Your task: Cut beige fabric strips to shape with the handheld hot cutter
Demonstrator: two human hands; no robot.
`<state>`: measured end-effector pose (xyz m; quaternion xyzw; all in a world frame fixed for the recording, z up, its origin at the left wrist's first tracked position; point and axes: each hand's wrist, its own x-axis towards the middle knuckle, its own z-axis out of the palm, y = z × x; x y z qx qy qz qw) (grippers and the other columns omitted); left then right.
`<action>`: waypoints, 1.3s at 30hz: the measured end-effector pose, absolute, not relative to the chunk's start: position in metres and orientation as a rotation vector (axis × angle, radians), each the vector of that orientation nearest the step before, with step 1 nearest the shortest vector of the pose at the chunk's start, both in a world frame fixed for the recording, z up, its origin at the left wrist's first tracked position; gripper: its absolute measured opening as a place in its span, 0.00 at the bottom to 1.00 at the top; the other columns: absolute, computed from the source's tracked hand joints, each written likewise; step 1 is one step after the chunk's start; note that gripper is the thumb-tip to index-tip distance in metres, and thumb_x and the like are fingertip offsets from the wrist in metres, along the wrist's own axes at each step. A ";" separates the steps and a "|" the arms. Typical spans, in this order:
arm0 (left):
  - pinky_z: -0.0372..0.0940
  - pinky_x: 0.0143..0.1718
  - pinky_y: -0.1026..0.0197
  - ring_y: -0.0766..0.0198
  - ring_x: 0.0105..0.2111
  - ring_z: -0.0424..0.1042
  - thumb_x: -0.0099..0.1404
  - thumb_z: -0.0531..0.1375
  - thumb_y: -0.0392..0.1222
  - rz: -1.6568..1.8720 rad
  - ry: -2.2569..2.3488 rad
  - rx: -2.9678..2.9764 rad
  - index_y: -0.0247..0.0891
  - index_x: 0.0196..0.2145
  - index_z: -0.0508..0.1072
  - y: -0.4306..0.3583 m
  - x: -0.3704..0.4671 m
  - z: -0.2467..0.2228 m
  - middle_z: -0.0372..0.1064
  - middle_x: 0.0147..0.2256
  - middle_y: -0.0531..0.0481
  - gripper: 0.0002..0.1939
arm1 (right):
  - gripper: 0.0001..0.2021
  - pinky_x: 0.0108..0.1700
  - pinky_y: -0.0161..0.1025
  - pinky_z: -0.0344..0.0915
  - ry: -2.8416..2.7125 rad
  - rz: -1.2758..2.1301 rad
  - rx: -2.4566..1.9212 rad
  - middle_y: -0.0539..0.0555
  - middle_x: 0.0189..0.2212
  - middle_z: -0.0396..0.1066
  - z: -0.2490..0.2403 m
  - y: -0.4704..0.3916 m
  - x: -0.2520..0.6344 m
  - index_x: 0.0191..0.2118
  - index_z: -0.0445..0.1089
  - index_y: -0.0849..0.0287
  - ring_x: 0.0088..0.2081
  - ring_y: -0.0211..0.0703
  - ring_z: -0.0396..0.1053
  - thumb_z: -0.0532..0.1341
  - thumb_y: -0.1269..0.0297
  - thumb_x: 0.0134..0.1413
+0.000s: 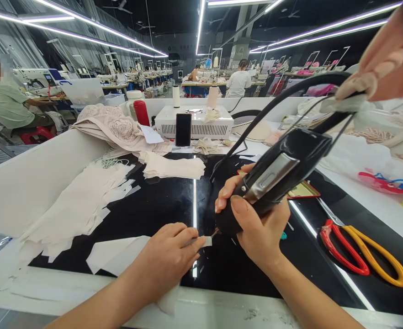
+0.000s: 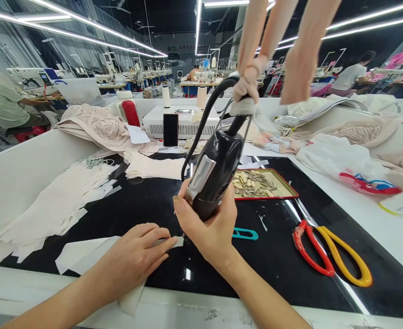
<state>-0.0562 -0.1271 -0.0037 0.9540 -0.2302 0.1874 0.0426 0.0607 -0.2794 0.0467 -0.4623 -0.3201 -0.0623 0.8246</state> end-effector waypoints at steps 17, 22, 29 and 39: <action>0.74 0.45 0.50 0.53 0.44 0.74 0.74 0.62 0.34 0.524 -0.665 2.882 0.36 0.57 0.73 -0.127 -0.057 -0.005 0.74 0.49 0.45 0.15 | 0.20 0.27 0.37 0.71 -0.649 -0.129 -0.999 0.45 0.31 0.74 0.046 -0.284 0.057 0.51 0.67 0.50 0.25 0.37 0.71 0.74 0.57 0.59; 0.74 0.48 0.49 0.54 0.46 0.73 0.74 0.62 0.34 0.544 -0.668 2.864 0.36 0.58 0.72 -0.127 -0.056 -0.006 0.74 0.49 0.45 0.16 | 0.19 0.26 0.36 0.71 -0.676 -0.119 -0.991 0.46 0.31 0.74 0.044 -0.286 0.054 0.51 0.68 0.51 0.25 0.37 0.71 0.74 0.57 0.59; 0.74 0.48 0.49 0.53 0.46 0.74 0.76 0.62 0.36 0.509 -0.641 2.870 0.36 0.58 0.73 -0.124 -0.056 -0.008 0.74 0.49 0.44 0.15 | 0.21 0.26 0.37 0.72 -0.666 -0.125 -1.004 0.46 0.31 0.73 0.043 -0.285 0.053 0.51 0.67 0.50 0.25 0.38 0.71 0.74 0.57 0.58; 0.75 0.48 0.48 0.54 0.46 0.74 0.77 0.60 0.35 0.499 -0.615 2.832 0.37 0.59 0.73 -0.127 -0.055 -0.009 0.74 0.49 0.44 0.15 | 0.20 0.27 0.38 0.72 -0.657 -0.132 -1.028 0.45 0.31 0.73 0.043 -0.287 0.053 0.50 0.67 0.50 0.25 0.38 0.71 0.74 0.57 0.59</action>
